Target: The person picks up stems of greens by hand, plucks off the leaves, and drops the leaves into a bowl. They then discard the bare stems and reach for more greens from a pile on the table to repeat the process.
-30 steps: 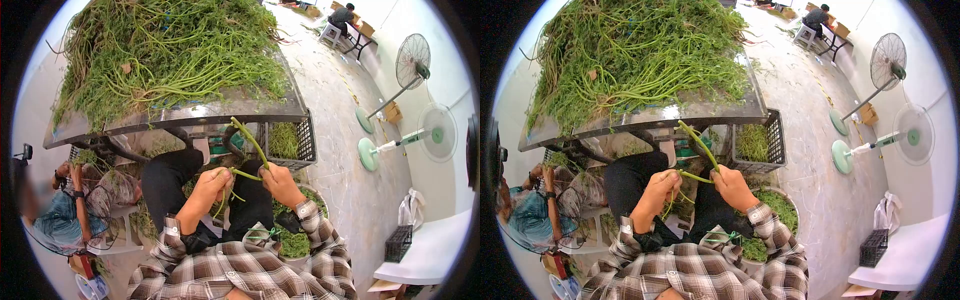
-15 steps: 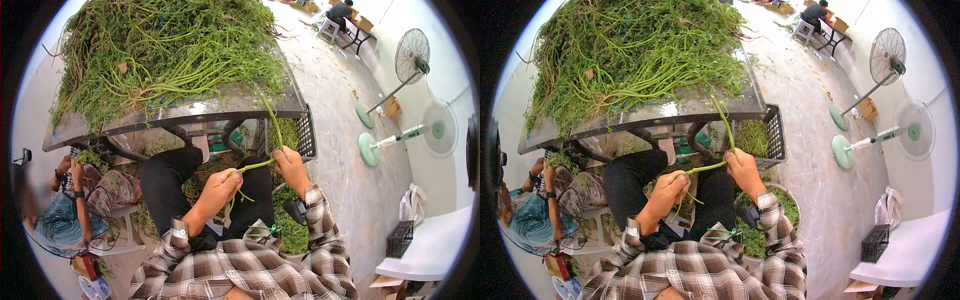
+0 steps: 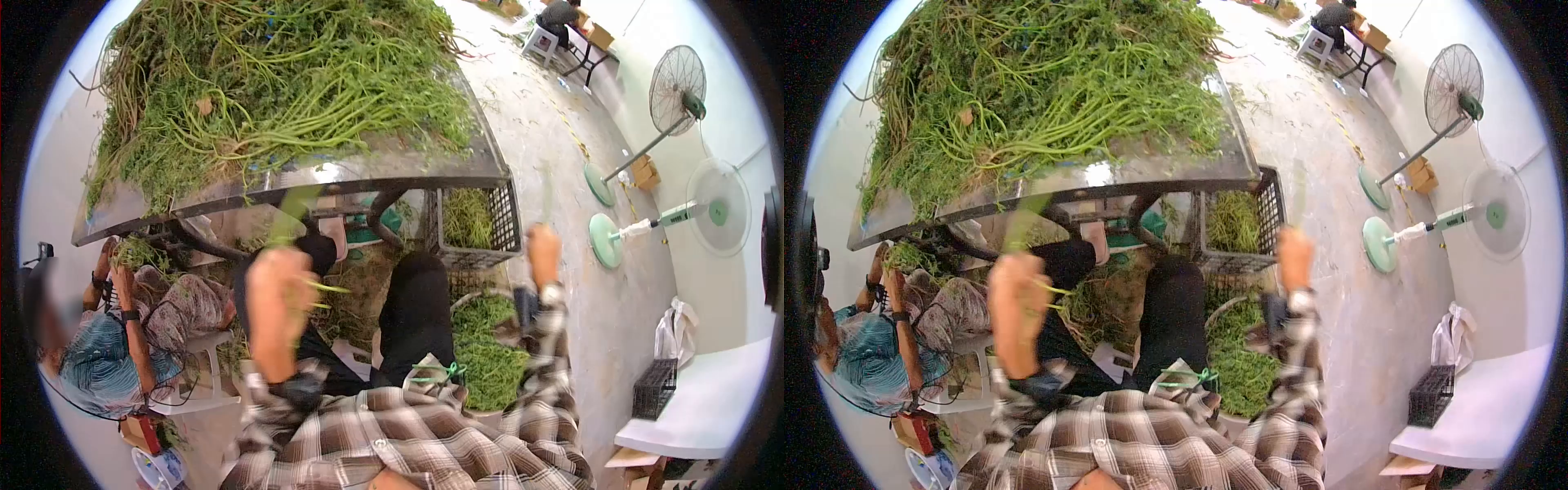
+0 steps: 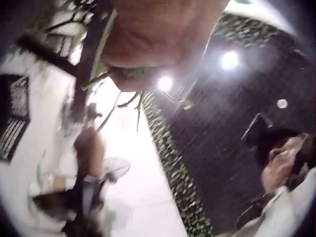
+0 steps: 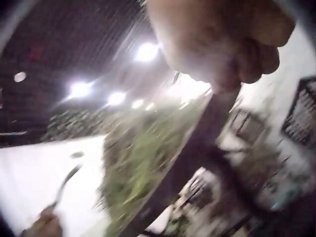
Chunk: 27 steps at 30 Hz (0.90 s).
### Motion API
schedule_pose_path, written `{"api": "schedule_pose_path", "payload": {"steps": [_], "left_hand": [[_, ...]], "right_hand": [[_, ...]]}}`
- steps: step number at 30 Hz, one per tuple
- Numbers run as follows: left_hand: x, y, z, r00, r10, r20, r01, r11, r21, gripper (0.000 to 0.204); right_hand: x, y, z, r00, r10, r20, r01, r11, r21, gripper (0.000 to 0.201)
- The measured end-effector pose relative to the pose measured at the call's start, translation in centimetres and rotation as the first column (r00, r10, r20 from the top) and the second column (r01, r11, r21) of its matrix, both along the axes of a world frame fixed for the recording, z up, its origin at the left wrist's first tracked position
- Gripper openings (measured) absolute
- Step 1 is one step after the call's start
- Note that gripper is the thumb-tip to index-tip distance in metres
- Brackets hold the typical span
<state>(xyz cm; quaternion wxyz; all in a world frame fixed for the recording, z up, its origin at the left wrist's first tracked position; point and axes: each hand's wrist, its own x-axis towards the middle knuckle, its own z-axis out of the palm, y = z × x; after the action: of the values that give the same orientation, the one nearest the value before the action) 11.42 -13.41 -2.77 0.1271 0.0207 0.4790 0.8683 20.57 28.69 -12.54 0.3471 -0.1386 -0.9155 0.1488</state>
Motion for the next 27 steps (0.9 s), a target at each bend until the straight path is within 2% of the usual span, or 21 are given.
{"api": "schedule_pose_path", "payload": {"steps": [1, 2, 3, 4, 5, 7, 8, 9, 10, 11, 12, 13, 15, 16, 17, 19, 21, 23, 25, 26, 27], "left_hand": [[-1.6, -2.3, 0.2, 0.993, -0.028, -0.118, 0.05, 0.982, 0.183, 0.018], [-1.9, -2.5, 1.2, 0.993, 0.073, -0.094, -0.07, 0.997, 0.029, 0.022], [-1.3, -2.2, 0.7, 0.995, 0.081, -0.054, -0.081, 0.997, 0.01, 0.022], [-0.7, -1.0, 0.3, 0.998, 0.046, -0.053, -0.053, 0.99, -0.127, 0.024], [-1.3, 0.8, 0.7, 0.995, 0.007, -0.103, -0.031, 0.971, -0.238, 0.027], [-0.4, 3.5, 0.6, 0.976, -0.176, -0.128, 0.139, 0.957, -0.254, 0.036], [-0.1, 5.0, 0.5, 0.967, -0.188, -0.171, 0.136, 0.951, -0.277, 0.036], [0.3, 6.2, 0.1, 0.959, -0.191, -0.209, 0.124, 0.947, -0.297, 0.036], [0.7, 6.9, -0.4, 0.969, -0.202, -0.144, 0.151, 0.94, -0.306, 0.035], [0.9, 7.3, -1.0, 0.975, -0.208, -0.083, 0.172, 0.933, -0.316, 0.034], [1.0, 7.7, -2.4, 0.979, -0.19, -0.077, 0.161, 0.945, -0.286, 0.032], [0.8, 8.4, -4.4, 0.983, -0.128, -0.128, 0.1, 0.974, -0.204, 0.03], [1.1, 8.5, -4.9, 0.981, -0.14, -0.132, 0.118, 0.98, -0.161, 0.03], [1.5, 8.4, -5.0, 0.992, -0.124, -0.013, 0.122, 0.985, -0.126, 0.029], [1.6, 8.2, -4.6, 0.986, -0.143, -0.08, 0.129, 0.979, -0.157, 0.028], [2.2, 8.3, -3.8, 0.993, -0.116, 0.003, 0.116, 0.988, -0.105, 0.029], [2.5, 7.9, -4.0, 0.991, -0.132, -0.009, 0.13, 0.984, -0.12, 0.029], [2.5, 7.4, -4.2, 0.988, -0.15, -0.019, 0.146, 0.98, -0.134, 0.029], [2.3, 6.9, -4.7, 0.992, -0.123, 0.004, 0.122, 0.984, -0.127, 0.03], [2.1, 7.1, -4.8, 0.998, -0.059, -0.039, 0.052, 0.987, -0.153, 0.031], [1.9, 6.8, -4.7, 0.997, -0.062, -0.04, 0.055, 0.987, -0.152, 0.031]], "right_hand": [[0.8, 1.1, 2.5, 0.991, -0.108, 0.079, 0.127, 0.944, -0.304, 0.028], [-0.6, 0.8, 5.1, 0.994, -0.077, 0.083, 0.098, 0.952, -0.29, 0.028], [-0.6, -1.1, 6.5, 0.998, -0.034, 0.05, 0.055, 0.844, -0.533, 0.028], [0.3, -3.2, 6.8, 0.999, -0.039, 0.005, 0.029, 0.669, -0.743, 0.028], [-0.2, -5.0, 6.9, 1.0, -0.003, 0.016, 0.014, 0.677, -0.736, 0.027], [-1.3, -8.8, 6.6, 0.996, 0.083, -0.022, -0.073, 0.692, -0.719, 0.027], [-1.4, -10.9, 6.8, 0.99, 0.141, 0.012, -0.078, 0.618, -0.782, 0.027], [-1.7, -12.8, 6.8, 0.98, 0.192, 0.054, -0.108, 0.738, -0.666, 0.024], [-1.9, -14.8, 6.3, 0.961, 0.276, -0.018, -0.184, 0.589, -0.787, 0.023], [-1.9, -16.8, 6.7, 0.947, 0.319, -0.015, -0.226, 0.635, -0.739, 0.022], [-2.0, -18.5, 6.2, 0.925, 0.376, -0.053, -0.286, 0.599, -0.748, 0.023], [-2.0, -20.0, 6.1, 0.914, 0.406, -0.017, -0.281, 0.602, -0.747, 0.023], [-2.3, -22.6, 5.4, 0.876, 0.478, -0.063, -0.334, 0.508, -0.794, 0.024], [-2.5, -23.5, 5.1, 0.86, 0.505, -0.071, -0.358, 0.5, -0.789, 0.023], [-2.5, -24.2, 4.7, 0.845, 0.528, -0.078, -0.381, 0.495, -0.781, 0.022], [-2.2, -24.8, 2.6, 0.825, 0.562, -0.06, -0.392, 0.494, -0.776, 0.02], [-2.3, -25.3, 2.7, 0.811, 0.58, -0.083, -0.454, 0.532, -0.715, 0.019], [-2.3, -24.9, 3.4, 0.798, 0.599, -0.071, -0.441, 0.498, -0.747, 0.021], [-2.2, -23.4, 4.3, 0.651, 0.727, 0.218, -0.463, 0.607, -0.646, 0.023], [-2.3, -22.6, 5.1, 0.67, 0.724, 0.163, -0.423, 0.553, -0.718, 0.025], [-2.6, -21.5, 5.8, 0.695, 0.707, 0.13, -0.406, 0.536, -0.741, 0.023]]}}
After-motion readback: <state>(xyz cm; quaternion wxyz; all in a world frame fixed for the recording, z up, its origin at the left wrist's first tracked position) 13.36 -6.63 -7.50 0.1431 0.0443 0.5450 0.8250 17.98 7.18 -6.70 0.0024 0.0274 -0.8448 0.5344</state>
